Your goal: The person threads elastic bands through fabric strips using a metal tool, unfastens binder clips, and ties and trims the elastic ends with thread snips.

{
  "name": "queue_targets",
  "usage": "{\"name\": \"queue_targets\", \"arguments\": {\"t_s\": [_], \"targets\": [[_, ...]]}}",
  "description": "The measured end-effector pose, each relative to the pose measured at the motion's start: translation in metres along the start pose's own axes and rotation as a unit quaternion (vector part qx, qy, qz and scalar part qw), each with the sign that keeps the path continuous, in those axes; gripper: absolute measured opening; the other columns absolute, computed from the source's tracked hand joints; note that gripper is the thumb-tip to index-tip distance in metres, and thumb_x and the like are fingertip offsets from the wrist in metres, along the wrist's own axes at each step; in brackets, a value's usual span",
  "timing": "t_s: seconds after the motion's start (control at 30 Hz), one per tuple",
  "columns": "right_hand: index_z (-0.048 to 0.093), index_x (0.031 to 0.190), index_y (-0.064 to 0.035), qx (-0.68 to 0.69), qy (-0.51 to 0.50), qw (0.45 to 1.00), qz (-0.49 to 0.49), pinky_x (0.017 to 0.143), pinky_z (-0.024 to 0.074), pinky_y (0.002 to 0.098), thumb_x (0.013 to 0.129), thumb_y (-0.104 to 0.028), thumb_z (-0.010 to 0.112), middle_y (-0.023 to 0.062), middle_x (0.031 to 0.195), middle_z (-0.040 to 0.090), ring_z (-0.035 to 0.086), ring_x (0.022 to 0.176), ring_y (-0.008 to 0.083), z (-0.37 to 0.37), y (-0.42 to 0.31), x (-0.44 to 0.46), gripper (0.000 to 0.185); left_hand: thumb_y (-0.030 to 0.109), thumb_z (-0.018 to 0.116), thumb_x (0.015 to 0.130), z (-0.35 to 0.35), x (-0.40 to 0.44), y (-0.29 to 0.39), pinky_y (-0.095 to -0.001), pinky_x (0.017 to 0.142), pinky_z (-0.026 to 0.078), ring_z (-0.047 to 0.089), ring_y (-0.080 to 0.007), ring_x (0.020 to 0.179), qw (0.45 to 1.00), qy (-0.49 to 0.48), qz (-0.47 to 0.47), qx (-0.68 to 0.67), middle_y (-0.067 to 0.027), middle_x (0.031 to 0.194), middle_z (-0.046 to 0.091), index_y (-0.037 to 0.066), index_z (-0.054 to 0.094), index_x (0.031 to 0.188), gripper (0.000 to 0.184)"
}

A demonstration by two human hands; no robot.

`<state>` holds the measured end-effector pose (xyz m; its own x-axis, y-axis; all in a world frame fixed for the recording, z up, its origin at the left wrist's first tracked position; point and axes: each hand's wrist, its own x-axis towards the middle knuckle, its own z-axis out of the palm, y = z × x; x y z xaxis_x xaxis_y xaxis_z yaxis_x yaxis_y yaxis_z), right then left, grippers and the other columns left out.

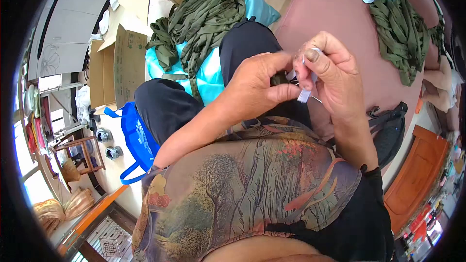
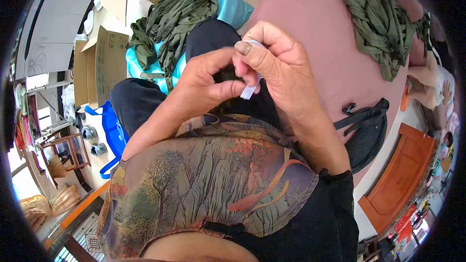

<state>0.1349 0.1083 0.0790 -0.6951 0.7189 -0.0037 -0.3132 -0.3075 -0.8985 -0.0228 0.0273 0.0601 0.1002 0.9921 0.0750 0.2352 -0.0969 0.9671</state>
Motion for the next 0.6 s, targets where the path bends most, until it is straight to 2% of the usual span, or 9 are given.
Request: {"name": "queue_targets", "arguments": {"t_s": [0.1, 0.13, 0.27, 0.37, 0.5, 0.6], "targets": [[0.055, 0.091, -0.0033, 0.035, 0.037, 0.998, -0.021, 0.050, 0.0432, 0.0222, 0.096, -0.016, 0.057, 0.0055, 0.073, 0.057, 0.049, 0.056, 0.0076, -0.004, -0.013, -0.001, 0.014, 0.008, 0.070, 0.083, 0.005, -0.005, -0.021, -0.0251, 0.073, 0.047, 0.059, -0.0120, 0.081, 1.000, 0.027, -0.010, 0.003, -0.0046, 0.088, 0.064, 0.000, 0.064, 0.095, 0.015], [0.055, 0.092, -0.0033, 0.059, 0.057, 0.996, -0.035, 0.050, 0.0430, 0.0223, 0.096, -0.015, 0.056, 0.0060, 0.073, 0.057, 0.048, 0.056, 0.0079, -0.009, -0.017, -0.002, 0.013, 0.005, 0.067, 0.084, 0.002, -0.006, -0.022, -0.0253, 0.071, 0.047, 0.059, -0.0133, 0.078, 0.999, 0.036, 0.018, -0.001, -0.0055, 0.086, 0.064, -0.001, 0.065, 0.090, 0.008], [0.054, 0.098, -0.0028, 0.073, 0.075, 0.988, -0.118, 0.048, 0.0400, 0.0220, 0.098, -0.014, 0.052, 0.0049, 0.075, 0.052, 0.044, 0.056, 0.0092, -0.045, -0.046, -0.006, 0.011, 0.004, 0.066, 0.084, -0.013, -0.017, -0.029, -0.0265, 0.070, 0.047, 0.060, -0.0152, 0.077, 0.997, -0.007, -0.026, 0.071, -0.0068, 0.083, 0.063, 0.000, 0.066, 0.092, 0.008], [0.052, 0.100, -0.0011, 0.103, 0.065, 0.977, -0.176, 0.049, 0.0359, 0.0215, 0.099, -0.014, 0.049, 0.0030, 0.078, 0.047, 0.040, 0.060, 0.0095, -0.066, -0.078, -0.012, 0.014, 0.005, 0.066, 0.084, -0.023, -0.027, -0.032, -0.0268, 0.070, 0.047, 0.059, -0.0140, 0.076, 0.996, -0.045, -0.053, 0.063, -0.0061, 0.082, 0.063, -0.001, 0.066, 0.091, 0.009], [0.052, 0.094, -0.0014, 0.130, 0.077, 0.967, -0.206, 0.052, 0.0346, 0.0223, 0.099, -0.013, 0.049, 0.0051, 0.081, 0.048, 0.039, 0.061, 0.0094, -0.101, -0.100, -0.020, 0.012, 0.007, 0.067, 0.084, -0.026, -0.039, -0.034, -0.0244, 0.070, 0.046, 0.058, -0.0106, 0.076, 0.987, -0.087, -0.134, 0.010, -0.0034, 0.081, 0.062, 0.000, 0.066, 0.091, 0.010], [0.052, 0.093, -0.0030, 0.079, 0.183, 0.963, -0.181, 0.052, 0.0354, 0.0217, 0.098, -0.013, 0.051, 0.0052, 0.081, 0.050, 0.040, 0.060, 0.0092, -0.131, -0.072, -0.007, 0.011, 0.008, 0.067, 0.086, -0.024, -0.038, -0.036, -0.0218, 0.069, 0.046, 0.056, -0.0067, 0.075, 0.972, -0.110, -0.185, -0.094, 0.0008, 0.081, 0.062, 0.001, 0.067, 0.094, 0.011]]}}
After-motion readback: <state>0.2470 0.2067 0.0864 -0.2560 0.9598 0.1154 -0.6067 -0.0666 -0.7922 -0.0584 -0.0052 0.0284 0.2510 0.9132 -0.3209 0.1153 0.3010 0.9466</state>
